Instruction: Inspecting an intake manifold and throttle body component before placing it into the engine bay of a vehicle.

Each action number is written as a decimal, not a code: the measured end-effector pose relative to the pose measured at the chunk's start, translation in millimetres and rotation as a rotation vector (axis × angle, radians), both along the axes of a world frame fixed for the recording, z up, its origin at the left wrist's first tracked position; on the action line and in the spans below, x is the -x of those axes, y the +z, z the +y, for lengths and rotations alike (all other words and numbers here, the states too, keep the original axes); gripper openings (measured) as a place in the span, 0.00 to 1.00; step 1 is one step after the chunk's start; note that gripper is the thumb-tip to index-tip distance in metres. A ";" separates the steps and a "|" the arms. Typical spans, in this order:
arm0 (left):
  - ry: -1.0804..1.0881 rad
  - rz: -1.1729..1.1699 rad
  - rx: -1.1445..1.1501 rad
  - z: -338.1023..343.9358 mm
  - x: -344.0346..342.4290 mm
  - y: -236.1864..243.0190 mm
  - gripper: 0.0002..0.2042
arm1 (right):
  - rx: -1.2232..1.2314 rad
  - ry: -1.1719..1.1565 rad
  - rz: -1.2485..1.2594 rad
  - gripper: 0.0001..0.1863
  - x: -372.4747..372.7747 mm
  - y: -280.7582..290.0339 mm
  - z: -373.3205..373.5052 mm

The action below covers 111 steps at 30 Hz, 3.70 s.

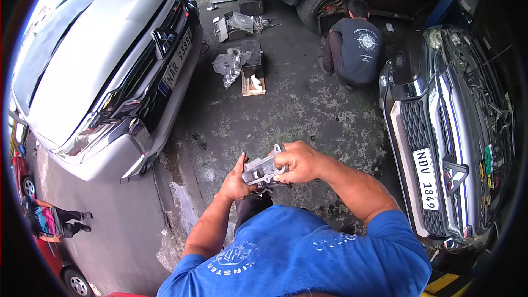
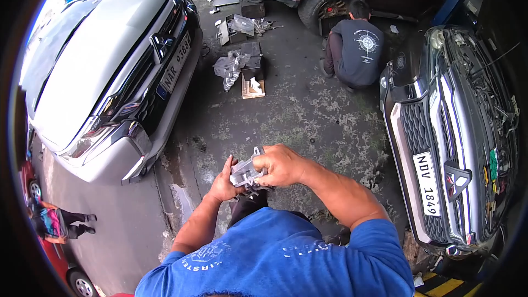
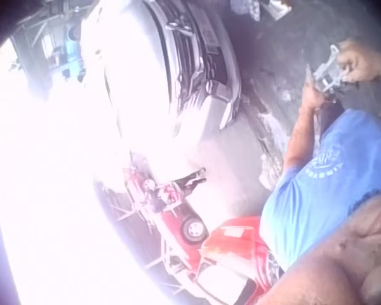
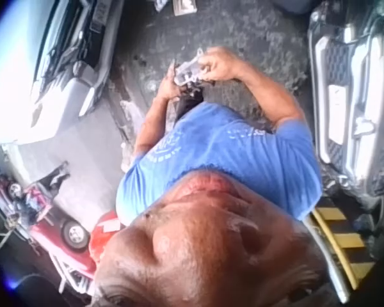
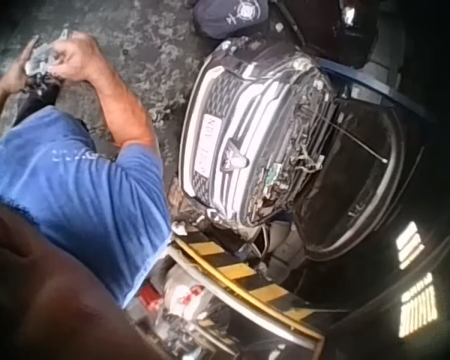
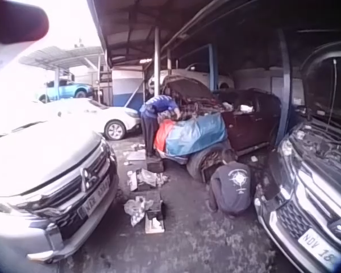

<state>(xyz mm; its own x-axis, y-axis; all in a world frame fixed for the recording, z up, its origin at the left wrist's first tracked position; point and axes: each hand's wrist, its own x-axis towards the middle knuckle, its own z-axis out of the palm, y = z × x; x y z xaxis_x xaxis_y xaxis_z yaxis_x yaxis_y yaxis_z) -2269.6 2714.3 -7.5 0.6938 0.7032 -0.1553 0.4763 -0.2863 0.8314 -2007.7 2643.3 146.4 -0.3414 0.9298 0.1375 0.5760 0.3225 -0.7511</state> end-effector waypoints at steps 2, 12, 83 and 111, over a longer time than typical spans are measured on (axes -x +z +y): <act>-0.019 0.062 0.042 47.9 -29.3 15.1 0.56 | 0.010 0.000 -0.004 0.15 -26.6 6.4 45.8; 0.046 0.169 -0.045 226.6 -154.7 53.5 0.43 | -0.005 0.035 0.112 0.17 -167.2 17.0 237.4; 0.647 0.670 0.260 780.1 -786.2 -98.0 0.51 | 1.278 -0.700 -0.066 0.31 -1018.0 -334.6 651.8; 1.030 0.643 0.523 1035.1 -792.0 3.7 0.54 | 0.785 -0.268 -0.134 0.33 -966.2 -179.0 1179.2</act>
